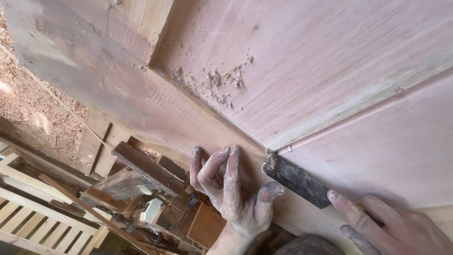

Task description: The person uses a chisel to carve and smooth a groove along the edge of a wooden board. They hold the board steady with one hand while repeatedly scraping away wood shavings with the chisel in the other hand.

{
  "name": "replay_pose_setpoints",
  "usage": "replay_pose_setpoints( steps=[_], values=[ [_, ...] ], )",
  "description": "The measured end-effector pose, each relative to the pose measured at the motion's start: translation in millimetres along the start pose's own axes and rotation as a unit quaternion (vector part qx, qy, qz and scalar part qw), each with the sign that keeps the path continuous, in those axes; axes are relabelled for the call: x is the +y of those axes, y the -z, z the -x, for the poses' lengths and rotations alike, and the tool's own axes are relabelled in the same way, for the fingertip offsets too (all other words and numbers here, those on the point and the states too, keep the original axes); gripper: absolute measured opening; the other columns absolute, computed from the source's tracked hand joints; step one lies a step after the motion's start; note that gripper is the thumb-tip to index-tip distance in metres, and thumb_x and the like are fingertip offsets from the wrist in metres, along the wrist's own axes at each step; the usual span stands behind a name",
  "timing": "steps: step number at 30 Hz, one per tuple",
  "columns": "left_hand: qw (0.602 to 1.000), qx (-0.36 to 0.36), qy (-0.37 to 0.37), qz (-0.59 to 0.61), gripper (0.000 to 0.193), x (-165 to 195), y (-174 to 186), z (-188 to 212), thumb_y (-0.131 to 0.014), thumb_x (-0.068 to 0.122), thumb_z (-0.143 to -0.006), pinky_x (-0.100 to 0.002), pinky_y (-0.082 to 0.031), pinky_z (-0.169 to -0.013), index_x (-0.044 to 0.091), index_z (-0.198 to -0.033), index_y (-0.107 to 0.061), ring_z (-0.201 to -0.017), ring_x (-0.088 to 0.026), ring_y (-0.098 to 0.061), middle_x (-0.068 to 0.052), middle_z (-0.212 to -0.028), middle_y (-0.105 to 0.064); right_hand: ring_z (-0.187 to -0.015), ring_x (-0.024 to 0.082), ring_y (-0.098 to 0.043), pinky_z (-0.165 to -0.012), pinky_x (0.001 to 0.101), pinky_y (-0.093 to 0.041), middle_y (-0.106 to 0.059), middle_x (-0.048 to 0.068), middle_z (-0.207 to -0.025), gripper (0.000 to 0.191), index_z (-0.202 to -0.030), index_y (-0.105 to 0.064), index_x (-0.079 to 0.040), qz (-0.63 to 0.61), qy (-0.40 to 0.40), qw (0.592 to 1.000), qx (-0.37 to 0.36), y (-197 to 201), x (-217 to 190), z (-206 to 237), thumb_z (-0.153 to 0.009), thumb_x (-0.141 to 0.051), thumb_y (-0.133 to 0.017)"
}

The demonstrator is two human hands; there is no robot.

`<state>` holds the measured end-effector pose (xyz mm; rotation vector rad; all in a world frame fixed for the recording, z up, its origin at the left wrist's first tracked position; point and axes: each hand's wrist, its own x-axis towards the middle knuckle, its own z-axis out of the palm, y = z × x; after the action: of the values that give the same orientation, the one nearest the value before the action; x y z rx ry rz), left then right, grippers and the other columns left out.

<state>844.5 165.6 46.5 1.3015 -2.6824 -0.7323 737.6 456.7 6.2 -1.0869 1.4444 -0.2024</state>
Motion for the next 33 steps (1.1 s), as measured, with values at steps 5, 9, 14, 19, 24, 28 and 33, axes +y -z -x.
replay_pose_setpoints(
  steps=[5, 9, 14, 19, 24, 28, 33],
  values=[
    [0.999, 0.029, 0.021, 0.013, 0.072, 2.8, -2.0, 1.7, -0.059, 0.065, -0.099, -0.052, -0.024, -0.131, 0.006, -0.141, -0.062, -0.150, -0.035, -0.031, -0.013, -0.134, -0.055, -0.076, 0.015, -0.073, -0.059, 0.0295, -0.064, -0.061, 0.020, -0.120, 0.081, -0.157, -0.031, -0.030, 0.059, 0.018, 0.997, -0.053, 19.4, -3.8, -14.4, -0.087, -0.055, -0.060],
    [1.000, 0.017, 0.010, -0.010, 0.073, 3.4, -2.0, 0.4, -0.060, 0.063, -0.094, -0.057, -0.022, -0.131, 0.004, -0.137, -0.064, -0.142, -0.033, -0.041, -0.012, -0.129, -0.060, -0.074, 0.018, -0.072, -0.052, 0.0335, -0.062, -0.064, 0.011, -0.100, 0.080, -0.157, -0.035, -0.023, 0.001, 0.059, 0.998, 0.020, 17.2, -2.1, -15.8, -0.088, -0.047, -0.064],
    [0.999, 0.032, 0.024, -0.006, 0.070, 4.4, -1.9, 0.5, -0.061, 0.064, -0.096, -0.056, -0.025, -0.130, 0.005, -0.133, -0.066, -0.145, -0.038, -0.037, -0.013, -0.129, -0.058, -0.073, 0.015, -0.072, -0.053, 0.0331, -0.061, -0.063, 0.009, -0.104, 0.078, -0.158, -0.033, -0.030, 0.017, -0.026, 0.998, -0.054, 6.7, -6.6, -11.1, -0.090, -0.054, -0.062],
    [0.999, 0.027, 0.025, -0.005, 0.072, 4.7, -4.5, -0.3, -0.059, 0.064, -0.097, -0.056, -0.025, -0.131, 0.004, -0.136, -0.065, -0.140, -0.031, -0.043, -0.011, -0.128, -0.058, -0.075, 0.020, -0.073, -0.057, 0.0366, -0.062, -0.063, 0.012, -0.110, 0.075, -0.158, -0.037, -0.032, 0.022, -0.032, 0.998, -0.042, 6.3, -12.9, -5.5, -0.090, -0.050, -0.063],
    [0.998, 0.054, 0.009, 0.007, 0.072, 1.0, -6.0, -1.5, -0.053, 0.066, -0.096, -0.054, -0.021, -0.131, 0.007, -0.135, -0.064, -0.143, -0.030, -0.040, -0.009, -0.129, -0.061, -0.085, 0.028, -0.073, -0.061, 0.0405, -0.062, -0.063, 0.016, -0.109, 0.074, -0.154, -0.042, -0.023, 0.002, 0.019, 0.997, 0.069, 4.5, -13.8, -8.4, -0.085, -0.037, -0.065],
    [1.000, 0.026, 0.014, 0.008, 0.075, 0.8, -3.6, 1.3, -0.054, 0.069, -0.097, -0.056, -0.022, -0.133, 0.006, -0.137, -0.064, -0.140, -0.027, -0.043, -0.009, -0.128, -0.060, -0.087, 0.028, -0.073, -0.067, 0.0422, -0.062, -0.064, 0.016, -0.110, 0.075, -0.153, -0.043, -0.026, 0.000, 0.008, 0.995, 0.095, 3.3, -12.8, -8.3, -0.086, -0.047, -0.068],
    [0.999, 0.037, 0.013, 0.006, 0.071, 2.2, -5.1, 1.3, -0.052, 0.066, -0.099, -0.056, -0.023, -0.134, 0.007, -0.136, -0.065, -0.139, -0.026, -0.045, -0.009, -0.127, -0.061, -0.087, 0.027, -0.073, -0.070, 0.0420, -0.062, -0.063, 0.018, -0.115, 0.076, -0.154, -0.042, -0.026, 0.000, 0.005, 0.997, 0.082, 4.0, -19.2, -11.4, -0.086, -0.047, -0.069]
  ],
)
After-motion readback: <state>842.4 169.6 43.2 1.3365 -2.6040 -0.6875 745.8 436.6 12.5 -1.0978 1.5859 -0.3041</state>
